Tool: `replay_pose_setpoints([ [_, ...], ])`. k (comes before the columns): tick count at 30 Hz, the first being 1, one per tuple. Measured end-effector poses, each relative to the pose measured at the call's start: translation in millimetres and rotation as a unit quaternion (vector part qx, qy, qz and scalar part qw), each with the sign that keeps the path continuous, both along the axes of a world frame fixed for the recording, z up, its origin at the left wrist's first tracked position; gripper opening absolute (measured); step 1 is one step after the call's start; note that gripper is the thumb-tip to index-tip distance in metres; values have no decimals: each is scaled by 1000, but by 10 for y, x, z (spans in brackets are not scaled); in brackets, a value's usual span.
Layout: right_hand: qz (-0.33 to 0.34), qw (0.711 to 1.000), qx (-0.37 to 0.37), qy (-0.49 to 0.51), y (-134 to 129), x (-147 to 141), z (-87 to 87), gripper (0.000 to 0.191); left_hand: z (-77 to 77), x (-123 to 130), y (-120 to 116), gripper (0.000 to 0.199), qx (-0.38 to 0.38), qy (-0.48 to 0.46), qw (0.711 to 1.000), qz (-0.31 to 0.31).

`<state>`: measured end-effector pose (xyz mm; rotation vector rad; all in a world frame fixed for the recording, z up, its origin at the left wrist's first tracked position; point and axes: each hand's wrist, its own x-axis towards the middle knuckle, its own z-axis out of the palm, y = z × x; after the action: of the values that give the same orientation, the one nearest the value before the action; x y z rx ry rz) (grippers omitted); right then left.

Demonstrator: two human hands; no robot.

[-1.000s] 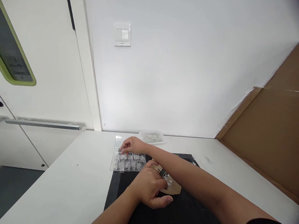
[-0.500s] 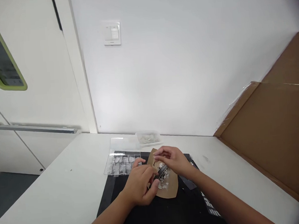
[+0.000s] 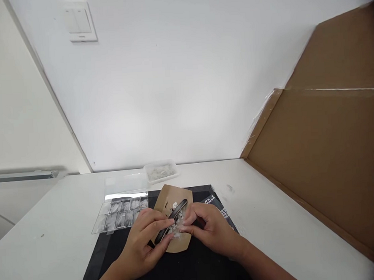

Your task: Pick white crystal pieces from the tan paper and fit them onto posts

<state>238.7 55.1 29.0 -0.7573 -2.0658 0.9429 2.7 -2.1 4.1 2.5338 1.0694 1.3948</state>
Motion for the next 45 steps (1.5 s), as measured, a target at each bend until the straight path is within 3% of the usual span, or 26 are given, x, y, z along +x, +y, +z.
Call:
replay_pose_setpoints([
  [4,39,999,-5,4,-45,0,6,17,-11,26,-10,40,28,41,998,-31],
  [8,57,998,-9,27,-50,-17,-31,19,7,36,-28,40,71,64,995,-21],
  [14,141,979,-149,18,-33,18,-79,22,57,-16,-21,32,80,79,993,-38],
  [17,156,973,-169,17,-20,33,-88,25,46,-17,-22,31,77,77,993,-34],
  [20,143,986,-86,17,20,37,-51,16,37,3,-29,31,70,80,994,-6],
  [23,55,997,45,20,72,43,-3,13,38,14,-30,29,69,76,994,25],
  [28,-67,979,191,-8,105,52,-19,19,11,-8,-16,29,68,76,993,60],
  [33,-84,969,232,-15,117,37,-88,2,-28,-17,-5,31,61,72,994,62],
  [38,-77,972,224,6,132,22,-130,16,-24,-16,18,32,52,68,994,66],
  [45,-50,973,226,-9,91,-13,-154,17,-17,-18,44,30,39,51,996,66],
])
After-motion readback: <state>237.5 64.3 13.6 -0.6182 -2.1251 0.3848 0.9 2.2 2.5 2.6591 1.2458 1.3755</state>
